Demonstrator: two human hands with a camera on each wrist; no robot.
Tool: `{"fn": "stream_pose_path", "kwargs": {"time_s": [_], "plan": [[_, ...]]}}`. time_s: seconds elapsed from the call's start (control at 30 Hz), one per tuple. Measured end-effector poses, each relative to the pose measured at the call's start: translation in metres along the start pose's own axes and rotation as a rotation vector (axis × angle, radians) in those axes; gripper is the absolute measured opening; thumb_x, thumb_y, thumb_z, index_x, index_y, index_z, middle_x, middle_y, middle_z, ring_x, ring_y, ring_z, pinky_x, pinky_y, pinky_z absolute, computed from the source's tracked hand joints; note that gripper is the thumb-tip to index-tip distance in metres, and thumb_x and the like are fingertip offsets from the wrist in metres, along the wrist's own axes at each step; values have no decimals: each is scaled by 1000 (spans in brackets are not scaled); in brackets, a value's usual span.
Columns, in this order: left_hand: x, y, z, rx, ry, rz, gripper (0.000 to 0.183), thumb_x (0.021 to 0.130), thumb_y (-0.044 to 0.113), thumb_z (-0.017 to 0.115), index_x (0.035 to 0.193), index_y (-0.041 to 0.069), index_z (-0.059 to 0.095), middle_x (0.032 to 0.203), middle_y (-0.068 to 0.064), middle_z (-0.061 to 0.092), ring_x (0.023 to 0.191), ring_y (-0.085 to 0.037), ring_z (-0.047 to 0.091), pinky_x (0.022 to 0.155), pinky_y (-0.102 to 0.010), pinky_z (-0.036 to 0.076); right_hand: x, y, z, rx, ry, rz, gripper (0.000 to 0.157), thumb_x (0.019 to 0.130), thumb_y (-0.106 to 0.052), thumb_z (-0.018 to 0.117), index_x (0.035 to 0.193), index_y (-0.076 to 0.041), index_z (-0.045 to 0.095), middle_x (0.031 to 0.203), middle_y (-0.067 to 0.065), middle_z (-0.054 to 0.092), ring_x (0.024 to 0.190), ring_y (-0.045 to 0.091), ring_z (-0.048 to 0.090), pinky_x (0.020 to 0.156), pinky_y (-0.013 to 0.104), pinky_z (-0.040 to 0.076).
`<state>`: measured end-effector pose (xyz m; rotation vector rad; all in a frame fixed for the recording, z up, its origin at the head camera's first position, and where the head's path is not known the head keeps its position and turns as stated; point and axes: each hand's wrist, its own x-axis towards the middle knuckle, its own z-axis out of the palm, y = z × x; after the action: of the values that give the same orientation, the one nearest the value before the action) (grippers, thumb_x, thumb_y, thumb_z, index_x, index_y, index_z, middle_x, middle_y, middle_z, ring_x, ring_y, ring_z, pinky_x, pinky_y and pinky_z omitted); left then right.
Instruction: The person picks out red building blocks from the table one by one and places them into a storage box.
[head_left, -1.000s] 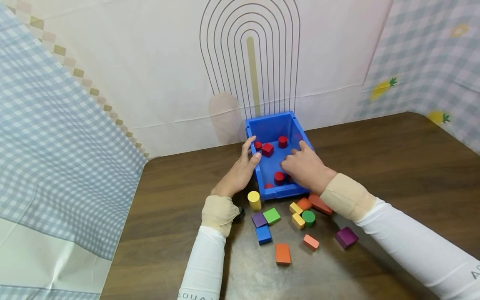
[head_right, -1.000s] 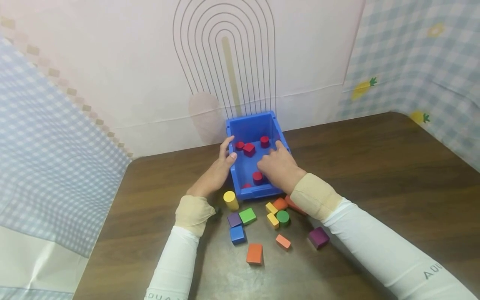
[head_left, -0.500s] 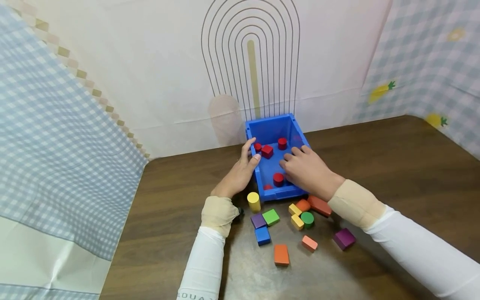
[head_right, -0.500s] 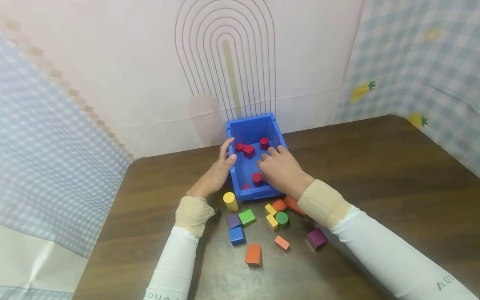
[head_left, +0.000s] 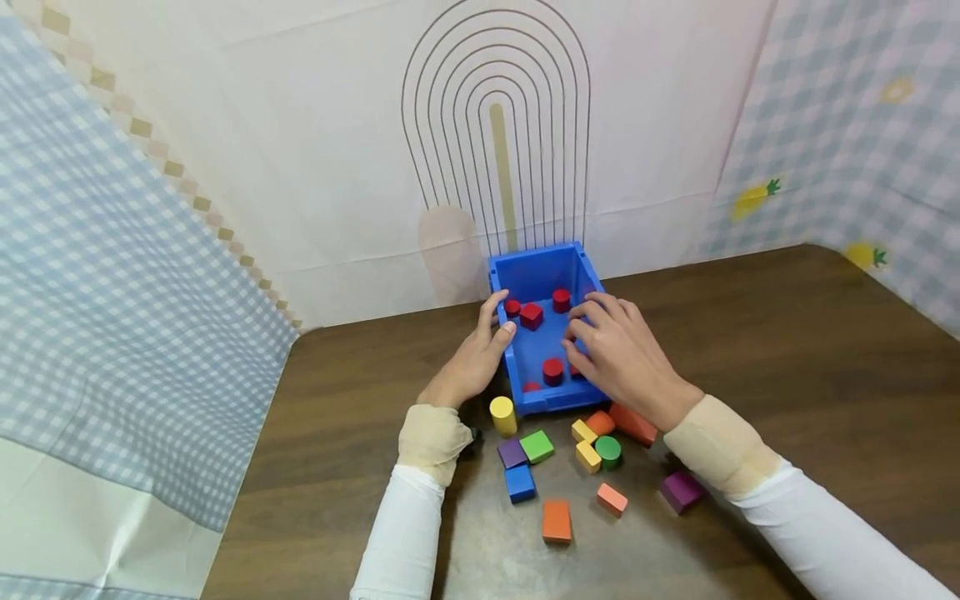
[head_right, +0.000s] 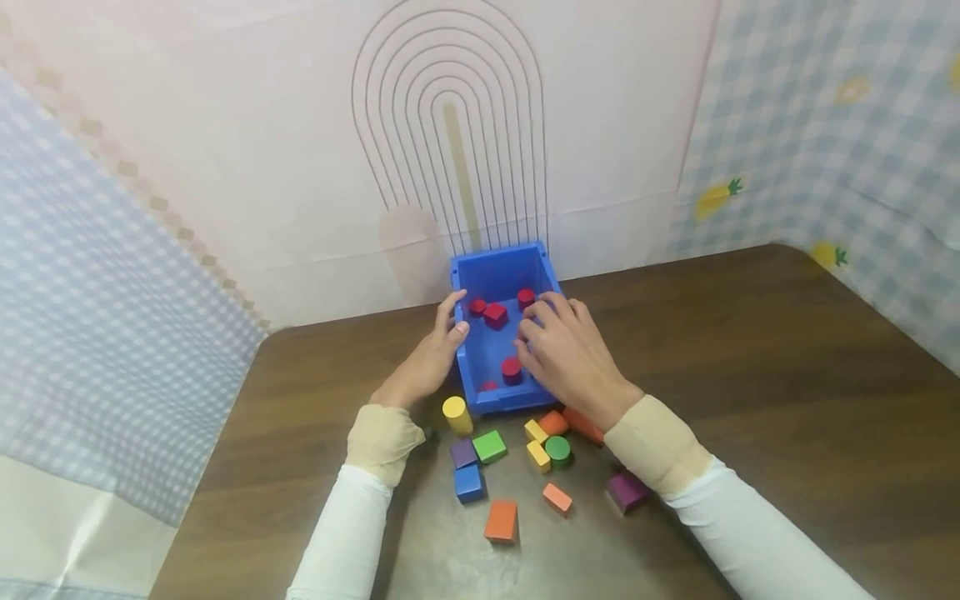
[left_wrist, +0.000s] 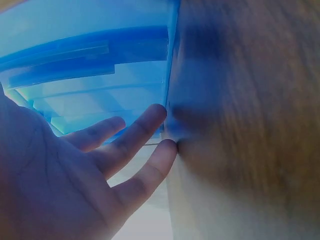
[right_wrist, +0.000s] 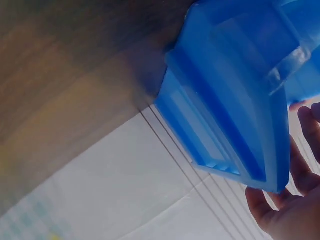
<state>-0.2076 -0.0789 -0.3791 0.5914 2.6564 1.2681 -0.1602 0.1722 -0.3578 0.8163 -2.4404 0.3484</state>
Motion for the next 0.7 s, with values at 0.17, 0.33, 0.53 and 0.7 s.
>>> {"fn": "stream_pose_path", "kwargs": {"time_s": [0.17, 0.33, 0.53, 0.7], "plan": [[-1, 0, -3, 62, 21, 23, 70, 106, 73, 27, 166, 40, 13, 167, -14, 37, 154, -32, 38, 120, -61, 36, -4, 1, -3, 66, 0, 56, 16, 92, -14, 82, 100, -1, 78, 117, 19, 70, 125, 42, 58, 107, 63, 47], [-4, 6, -6, 192, 96, 36, 67, 106, 70, 33, 166, 41, 24, 167, -2, 39, 142, -27, 52, 112, -59, 47, -9, 3, -9, 123, -9, 117, 16, 93, -14, 81, 101, -1, 77, 118, 19, 70, 122, 38, 61, 105, 59, 52], [-10, 16, -7, 299, 210, 58, 62, 108, 56, 46, 163, 28, 41, 164, -1, 41, 134, -24, 59, 106, -57, 52, -14, 3, -17, 175, -7, 191, 14, 93, -12, 81, 102, -3, 76, 116, 17, 70, 117, 34, 62, 94, 54, 59], [-12, 20, -6, 379, 350, 125, 53, 107, 44, 58, 152, 15, 58, 152, -5, 52, 127, -23, 63, 95, -49, 59, -12, 3, -20, 174, -43, 185, 14, 94, -14, 81, 102, -4, 76, 105, 12, 71, 118, 33, 61, 93, 53, 60]]}}
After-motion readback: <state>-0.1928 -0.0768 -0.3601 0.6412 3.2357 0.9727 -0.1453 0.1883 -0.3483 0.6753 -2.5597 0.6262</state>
